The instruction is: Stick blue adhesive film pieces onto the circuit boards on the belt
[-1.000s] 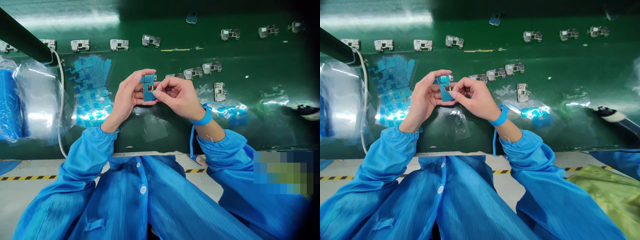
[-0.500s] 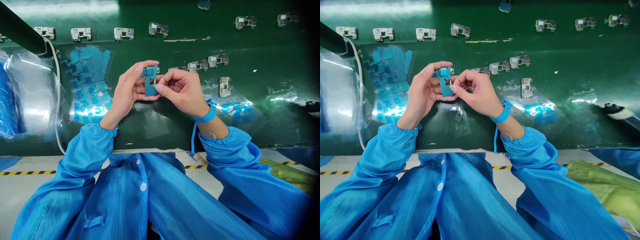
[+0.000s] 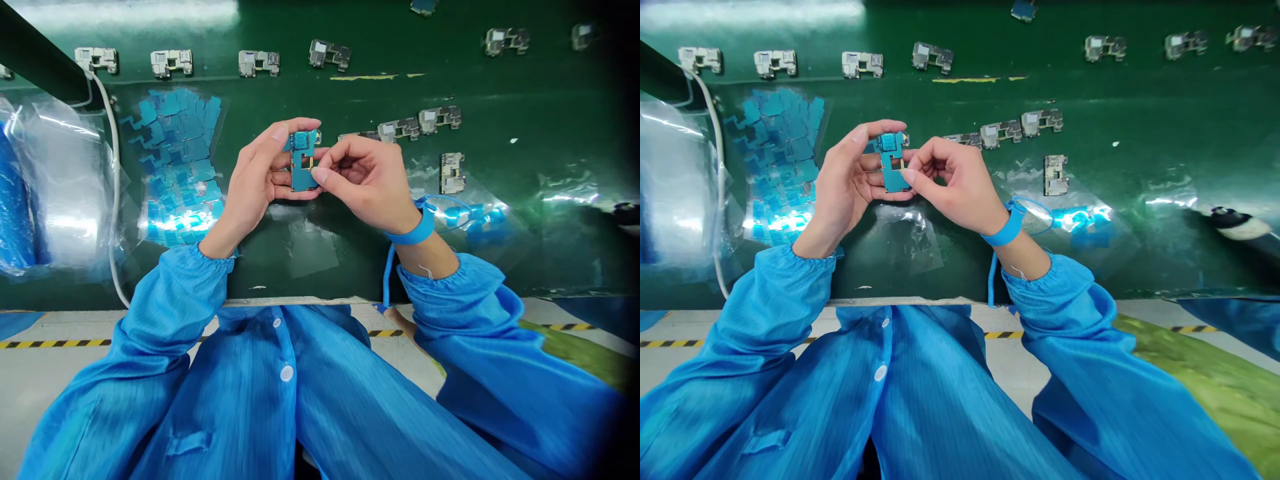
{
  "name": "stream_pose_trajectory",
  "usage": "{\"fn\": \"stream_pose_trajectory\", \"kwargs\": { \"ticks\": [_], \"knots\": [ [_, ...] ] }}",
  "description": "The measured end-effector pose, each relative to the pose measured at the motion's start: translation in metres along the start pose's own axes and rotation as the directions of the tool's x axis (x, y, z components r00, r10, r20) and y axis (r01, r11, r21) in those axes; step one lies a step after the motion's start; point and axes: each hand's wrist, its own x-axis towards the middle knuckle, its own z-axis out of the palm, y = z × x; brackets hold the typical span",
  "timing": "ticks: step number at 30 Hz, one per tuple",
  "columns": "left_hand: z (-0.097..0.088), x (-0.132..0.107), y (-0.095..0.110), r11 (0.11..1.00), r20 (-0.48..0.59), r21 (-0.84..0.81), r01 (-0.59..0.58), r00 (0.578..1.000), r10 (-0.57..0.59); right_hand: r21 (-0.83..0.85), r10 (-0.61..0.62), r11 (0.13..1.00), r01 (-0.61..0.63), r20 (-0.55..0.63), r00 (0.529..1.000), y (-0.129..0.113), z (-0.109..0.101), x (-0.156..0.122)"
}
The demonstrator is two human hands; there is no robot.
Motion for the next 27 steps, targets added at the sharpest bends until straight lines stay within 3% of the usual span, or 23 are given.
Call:
{"fn": "stream_pose_trajectory", "kwargs": {
  "ticks": [16,27],
  "knots": [
    [-0.011,0.008,-0.010,0.999,0.082,0.015,-0.040,0.996,0.039,-0.031,-0.037,0.999,0.037,-0.003,0.999,0.003,-0.001,0.000],
    [0.000,-0.002,0.002,1.000,0.028,-0.017,0.001,1.000,0.000,-0.029,-0.025,0.999,0.025,-0.006,1.000,0.001,-0.001,-0.001]
  ]
}}
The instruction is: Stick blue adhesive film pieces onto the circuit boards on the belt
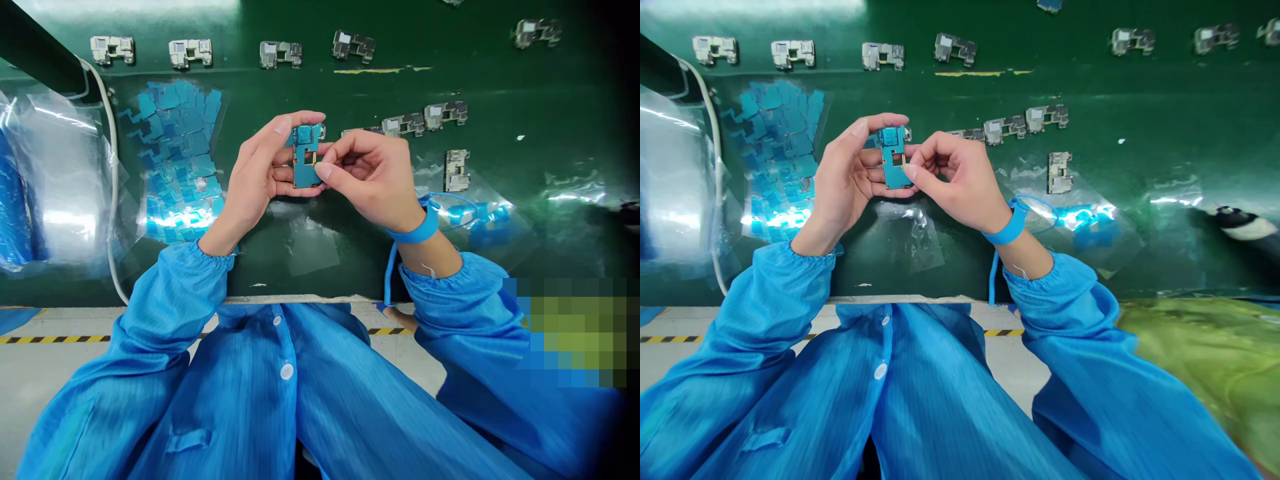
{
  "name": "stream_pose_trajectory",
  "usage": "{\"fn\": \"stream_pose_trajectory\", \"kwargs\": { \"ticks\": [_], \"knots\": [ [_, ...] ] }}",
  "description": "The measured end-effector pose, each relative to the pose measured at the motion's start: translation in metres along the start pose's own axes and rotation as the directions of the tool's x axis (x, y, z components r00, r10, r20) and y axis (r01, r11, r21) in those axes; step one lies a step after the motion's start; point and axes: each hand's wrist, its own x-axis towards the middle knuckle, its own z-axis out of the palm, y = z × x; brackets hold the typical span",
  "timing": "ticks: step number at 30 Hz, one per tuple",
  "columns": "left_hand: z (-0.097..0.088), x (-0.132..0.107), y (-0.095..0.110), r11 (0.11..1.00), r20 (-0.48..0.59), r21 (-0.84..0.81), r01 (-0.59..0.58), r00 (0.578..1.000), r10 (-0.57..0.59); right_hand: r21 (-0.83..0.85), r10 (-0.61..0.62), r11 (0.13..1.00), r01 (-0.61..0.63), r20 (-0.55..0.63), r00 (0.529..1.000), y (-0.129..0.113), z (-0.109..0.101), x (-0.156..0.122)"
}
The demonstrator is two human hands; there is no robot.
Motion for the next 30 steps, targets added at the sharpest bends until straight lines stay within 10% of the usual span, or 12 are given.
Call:
{"fn": "stream_pose_trajectory", "kwargs": {
  "ticks": [30],
  "knots": [
    [-0.007,0.008,-0.010,0.999,-0.009,0.044,-0.004,1.000,0.005,-0.007,0.026,1.000,-0.026,-0.014,1.000,0.001,0.000,0.000]
  ]
}}
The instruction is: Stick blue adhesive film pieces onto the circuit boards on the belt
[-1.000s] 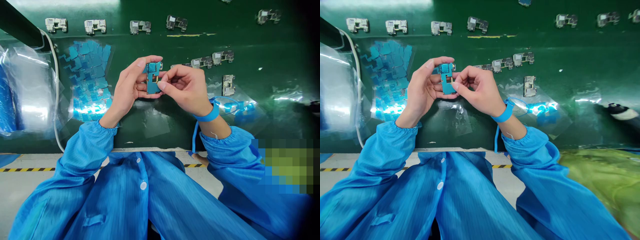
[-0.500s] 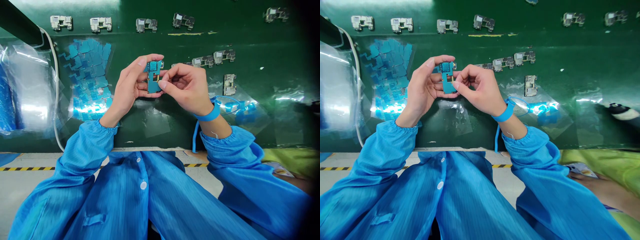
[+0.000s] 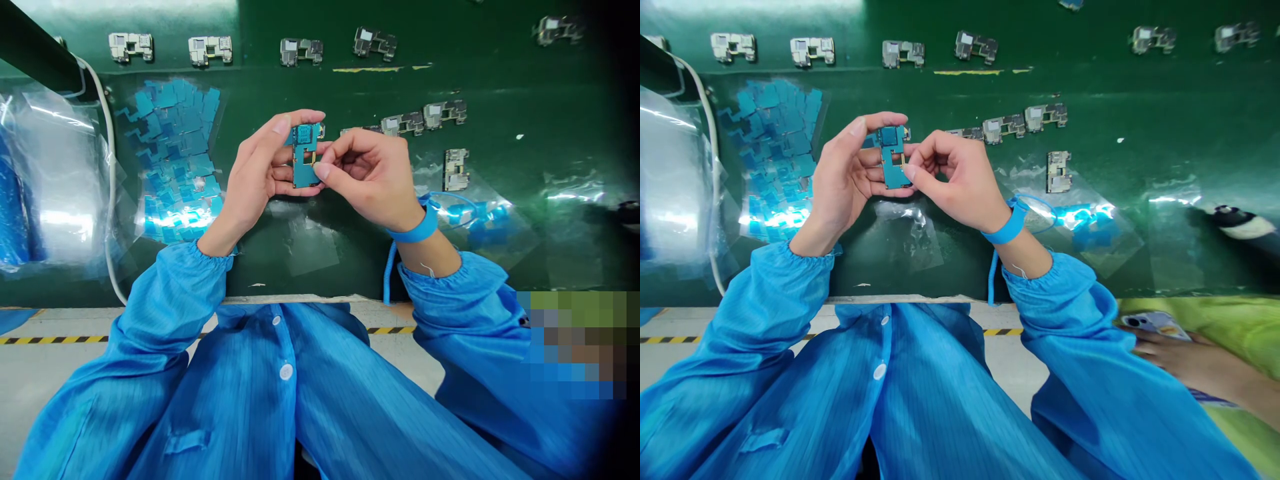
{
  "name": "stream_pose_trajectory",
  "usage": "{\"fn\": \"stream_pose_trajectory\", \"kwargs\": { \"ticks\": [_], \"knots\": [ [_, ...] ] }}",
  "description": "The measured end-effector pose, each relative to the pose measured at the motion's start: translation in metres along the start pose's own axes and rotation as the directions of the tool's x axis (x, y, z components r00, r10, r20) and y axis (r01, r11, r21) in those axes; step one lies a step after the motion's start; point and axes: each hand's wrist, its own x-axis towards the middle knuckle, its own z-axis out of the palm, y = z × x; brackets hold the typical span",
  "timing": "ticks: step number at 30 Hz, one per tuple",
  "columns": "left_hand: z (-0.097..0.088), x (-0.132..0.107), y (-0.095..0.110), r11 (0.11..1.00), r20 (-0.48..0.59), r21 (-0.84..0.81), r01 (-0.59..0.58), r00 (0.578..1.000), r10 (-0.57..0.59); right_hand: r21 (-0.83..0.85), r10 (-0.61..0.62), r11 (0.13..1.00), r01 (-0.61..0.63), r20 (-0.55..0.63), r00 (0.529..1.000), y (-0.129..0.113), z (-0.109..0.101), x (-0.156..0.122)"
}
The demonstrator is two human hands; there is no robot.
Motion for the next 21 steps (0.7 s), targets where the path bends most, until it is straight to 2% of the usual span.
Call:
{"fn": "stream_pose_trajectory", "kwargs": {
  "ticks": [11,16,21],
  "knots": [
    [-0.0010,0.0004,-0.0025,0.999,0.044,0.041,-0.022,0.999,0.020,0.010,0.007,1.000,-0.007,0.008,1.000,-0.0010,0.0003,0.0004],
    [0.0006,-0.0003,-0.0006,1.000,-0.009,0.027,0.004,1.000,-0.003,0.012,0.013,1.000,-0.013,0.011,1.000,-0.0011,0.0000,0.0014],
    [0.0016,-0.0022,0.0014,1.000,-0.006,0.021,-0.007,1.000,0.007,0.011,0.007,1.000,-0.007,0.018,1.000,-0.0004,-0.0004,0.0019]
  ]
}}
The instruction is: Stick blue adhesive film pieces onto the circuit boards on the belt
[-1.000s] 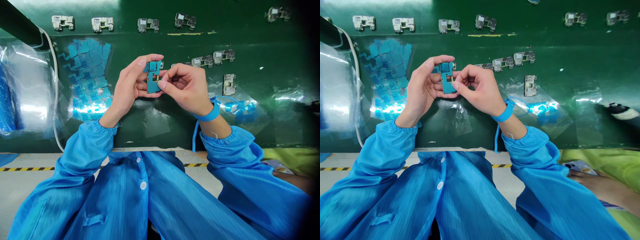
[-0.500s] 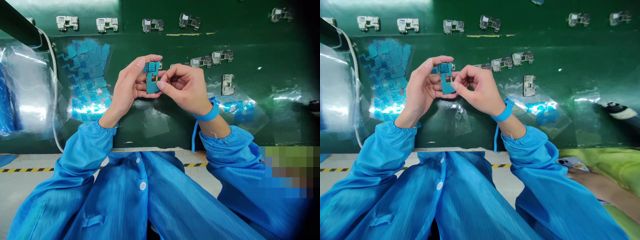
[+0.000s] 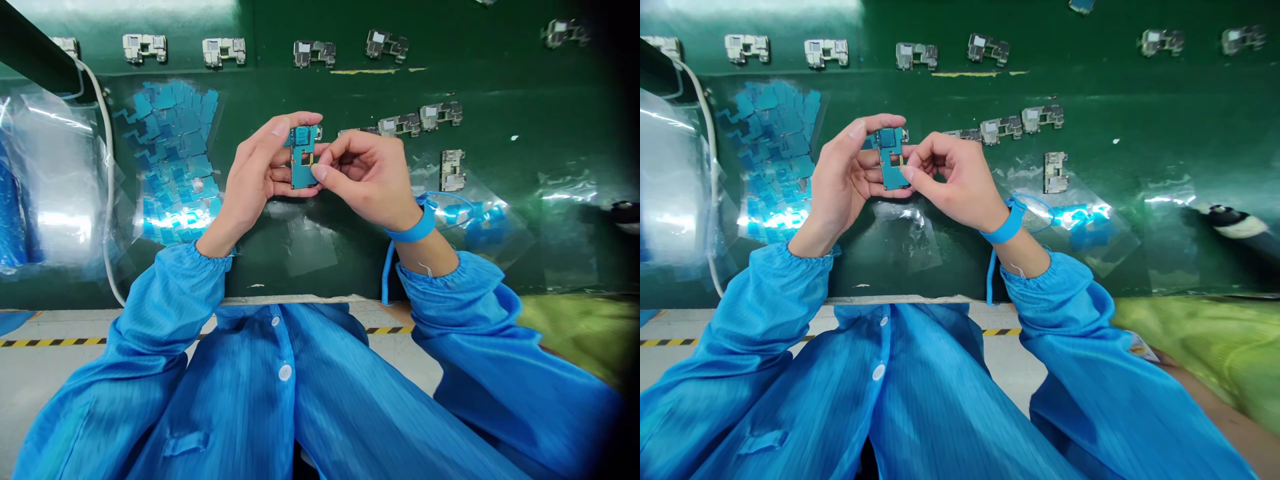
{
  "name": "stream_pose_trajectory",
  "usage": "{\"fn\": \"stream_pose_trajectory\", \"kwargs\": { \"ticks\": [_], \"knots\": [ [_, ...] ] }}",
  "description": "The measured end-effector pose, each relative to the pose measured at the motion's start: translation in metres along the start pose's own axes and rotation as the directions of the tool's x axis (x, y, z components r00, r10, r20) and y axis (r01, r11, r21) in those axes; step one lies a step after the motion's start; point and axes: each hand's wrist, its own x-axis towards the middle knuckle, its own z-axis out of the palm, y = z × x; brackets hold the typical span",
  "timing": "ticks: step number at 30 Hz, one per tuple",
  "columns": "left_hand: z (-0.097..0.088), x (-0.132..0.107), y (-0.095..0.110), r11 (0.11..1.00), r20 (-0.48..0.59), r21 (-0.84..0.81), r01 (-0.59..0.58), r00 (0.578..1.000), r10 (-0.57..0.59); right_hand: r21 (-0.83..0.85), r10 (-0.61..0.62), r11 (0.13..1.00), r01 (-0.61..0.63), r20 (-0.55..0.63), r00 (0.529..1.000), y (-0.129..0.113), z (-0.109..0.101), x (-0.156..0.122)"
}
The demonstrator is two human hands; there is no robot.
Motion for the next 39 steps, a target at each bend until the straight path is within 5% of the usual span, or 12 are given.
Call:
{"fn": "stream_pose_trajectory", "kwargs": {
  "ticks": [19,30,34,39],
  "knots": [
    [0.001,-0.002,-0.008,0.986,0.022,0.148,-0.084,0.996,0.081,-0.030,0.038,0.999,-0.038,0.009,0.999,-0.002,-0.001,0.001],
    [-0.005,0.001,-0.013,0.956,0.069,0.188,-0.225,0.974,0.216,-0.073,-0.047,0.997,0.038,-0.113,0.993,-0.013,0.000,-0.001],
    [-0.006,0.001,-0.014,0.929,0.094,0.197,-0.314,0.949,0.301,-0.096,-0.094,0.991,0.089,-0.051,0.994,-0.010,-0.001,0.001],
    [-0.003,-0.005,-0.001,0.953,0.054,0.135,-0.271,0.962,0.266,-0.131,-0.225,0.966,0.224,0.014,0.974,-0.005,-0.002,0.003]
  ]
}}
